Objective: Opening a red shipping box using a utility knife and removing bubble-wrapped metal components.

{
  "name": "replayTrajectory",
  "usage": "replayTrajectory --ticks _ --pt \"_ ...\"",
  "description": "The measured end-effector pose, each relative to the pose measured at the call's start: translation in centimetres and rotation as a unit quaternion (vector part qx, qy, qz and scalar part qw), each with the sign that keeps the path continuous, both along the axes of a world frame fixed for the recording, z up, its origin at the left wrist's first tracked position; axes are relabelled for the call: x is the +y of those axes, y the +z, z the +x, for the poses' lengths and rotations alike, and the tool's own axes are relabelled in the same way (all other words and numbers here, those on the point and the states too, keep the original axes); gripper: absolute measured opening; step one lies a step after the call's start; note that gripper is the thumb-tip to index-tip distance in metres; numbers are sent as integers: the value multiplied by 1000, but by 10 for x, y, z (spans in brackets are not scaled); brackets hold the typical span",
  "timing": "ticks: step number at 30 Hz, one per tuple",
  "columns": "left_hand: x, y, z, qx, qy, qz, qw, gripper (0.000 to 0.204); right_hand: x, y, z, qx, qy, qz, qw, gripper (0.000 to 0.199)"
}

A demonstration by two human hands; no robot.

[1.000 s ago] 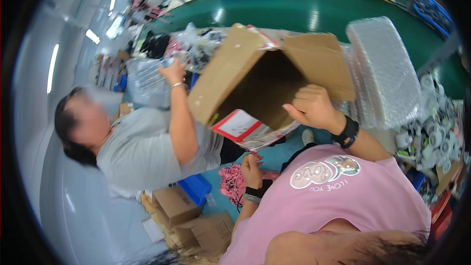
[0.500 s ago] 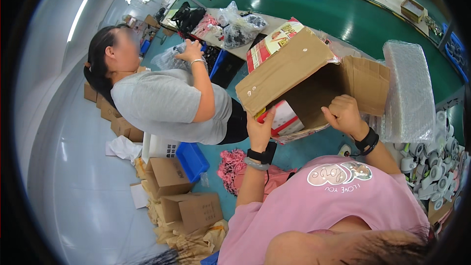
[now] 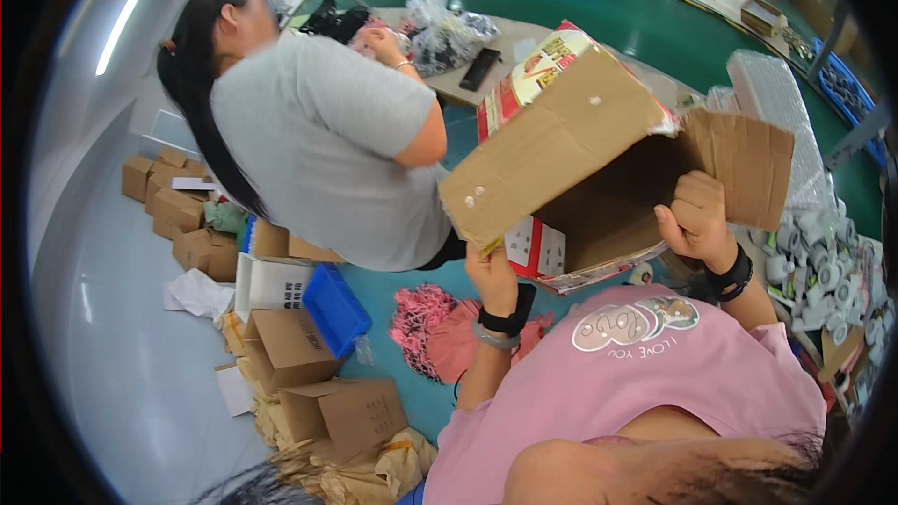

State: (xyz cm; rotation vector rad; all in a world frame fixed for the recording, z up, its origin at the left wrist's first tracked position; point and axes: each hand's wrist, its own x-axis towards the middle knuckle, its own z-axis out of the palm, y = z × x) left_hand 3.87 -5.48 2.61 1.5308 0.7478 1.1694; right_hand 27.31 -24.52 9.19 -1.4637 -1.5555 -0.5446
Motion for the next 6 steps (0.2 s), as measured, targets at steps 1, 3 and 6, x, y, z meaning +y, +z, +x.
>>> replayTrajectory --ticks 1,3,6 --pt "-1 2 -8 -4 -11 -5 1000 24 -3 11 -6 -18 12 2 1000 43" --pt "-6 4 -31 4 -29 -19 999 24 -14 27 -27 -41 29 -9 999 44" --pt "-8 10 -46 -12 -35 -75 997 31 -13 50 -56 -57 67 24 996 46"
